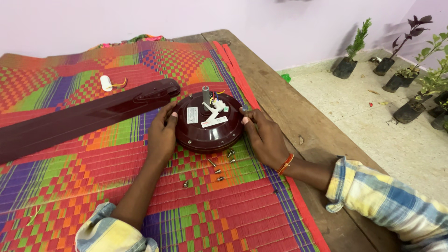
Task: The person assembles a ceiling fan motor housing by inserting and tightening multiple screws into the circular brown motor base. The person uses a screwdriver to secure the screws around the perimeter of the motor housing while working on a colorful woven mat.
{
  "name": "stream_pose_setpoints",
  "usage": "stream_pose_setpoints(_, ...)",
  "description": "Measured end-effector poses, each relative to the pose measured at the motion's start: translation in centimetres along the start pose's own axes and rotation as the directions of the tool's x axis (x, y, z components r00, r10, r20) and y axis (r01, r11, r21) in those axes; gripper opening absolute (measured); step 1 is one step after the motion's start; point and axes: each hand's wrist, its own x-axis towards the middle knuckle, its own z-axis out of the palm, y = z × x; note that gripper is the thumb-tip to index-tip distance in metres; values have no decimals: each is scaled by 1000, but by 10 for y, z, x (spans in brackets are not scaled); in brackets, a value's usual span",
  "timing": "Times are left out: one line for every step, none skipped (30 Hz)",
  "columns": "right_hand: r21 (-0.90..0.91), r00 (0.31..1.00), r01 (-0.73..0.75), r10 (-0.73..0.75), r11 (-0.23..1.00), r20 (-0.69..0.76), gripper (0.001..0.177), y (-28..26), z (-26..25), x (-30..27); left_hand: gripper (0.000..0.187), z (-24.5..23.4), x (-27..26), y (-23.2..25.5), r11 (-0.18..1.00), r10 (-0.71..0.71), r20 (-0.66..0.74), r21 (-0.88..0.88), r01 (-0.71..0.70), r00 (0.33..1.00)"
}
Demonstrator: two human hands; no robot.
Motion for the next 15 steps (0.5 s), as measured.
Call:
stream_pose_setpoints(-4, 1000, 25, -25, 1000, -9, 21, 0, 0, -2, 43, 1, -2, 0, 1000, -13, 2, 15, 13, 1000)
stream_pose_setpoints(-7, 998, 54, -54, 999, -20, 20, -1, 0, -2, 43, 1, -2, 1, 999, -23, 3, 31, 23, 1000)
stream_pose_setpoints(-9, 996, 82, -83, 997, -31, 20, -3, 0, -1, 43, 0, -3, 1, 998, -33, 3, 47, 33, 999)
stream_pose_setpoints(-5, 998, 48, -48, 999, -30, 20, -4, -1, -2, 43, 0, -3, 2, 999, -21, 4, 45, 21, 1000)
stream_pose_setpoints(-1, 1000, 14, -14, 1000, -28, 19, -5, -2, -3, 43, 0, -3, 2, 999, -9, 5, 43, 9, 1000)
stream_pose_setpoints(3, 999, -20, 21, 1000, -29, 19, -6, -3, -4, 43, 1, -2, 2, 999, 6, 8, 42, -6, 1000)
stream_pose_setpoints(36, 1000, -4, 5, 999, -30, 19, -7, -4, -5, 43, 2, -3, 2, 999, 12, 10, 42, -13, 1000)
stream_pose_setpoints(70, 999, 13, -11, 997, -32, 18, -8, -4, -5, 42, 2, -3, 2, 999, 20, 9, 44, -21, 1000)
stream_pose_setpoints(105, 999, 31, -28, 994, -34, 18, -10, -4, -6, 42, 2, -3, 3, 999, 28, 9, 46, -28, 1000)
stream_pose_setpoints(67, 994, 104, -101, 992, -47, 17, -11, -4, -6, 42, 1, -3, 3, 996, 43, 4, 79, -43, 999)
stream_pose_setpoints(28, 983, 176, -174, 984, -56, 17, -12, -6, -6, 42, 0, -3, 3, 992, 58, -1, 112, -57, 998)
stream_pose_setpoints(-14, 968, 245, -245, 970, -57, 16, -12, -7, -7, 41, 1, -5, 1, 988, 67, -7, 141, -66, 998)
stream_pose_setpoints(35, 961, 274, -272, 961, -51, 16, -12, -6, -8, 41, 1, -5, 0, 994, 53, -13, 100, -51, 999)
stream_pose_setpoints(82, 954, 299, -295, 951, -51, 15, -10, -6, -7, 40, 1, -4, 0, 997, 39, -13, 61, -38, 999)
stream_pose_setpoints(129, 946, 323, -318, 938, -53, 15, -9, -6, -7, 40, 1, -3, -1, 999, 25, -13, 21, -24, 1000)
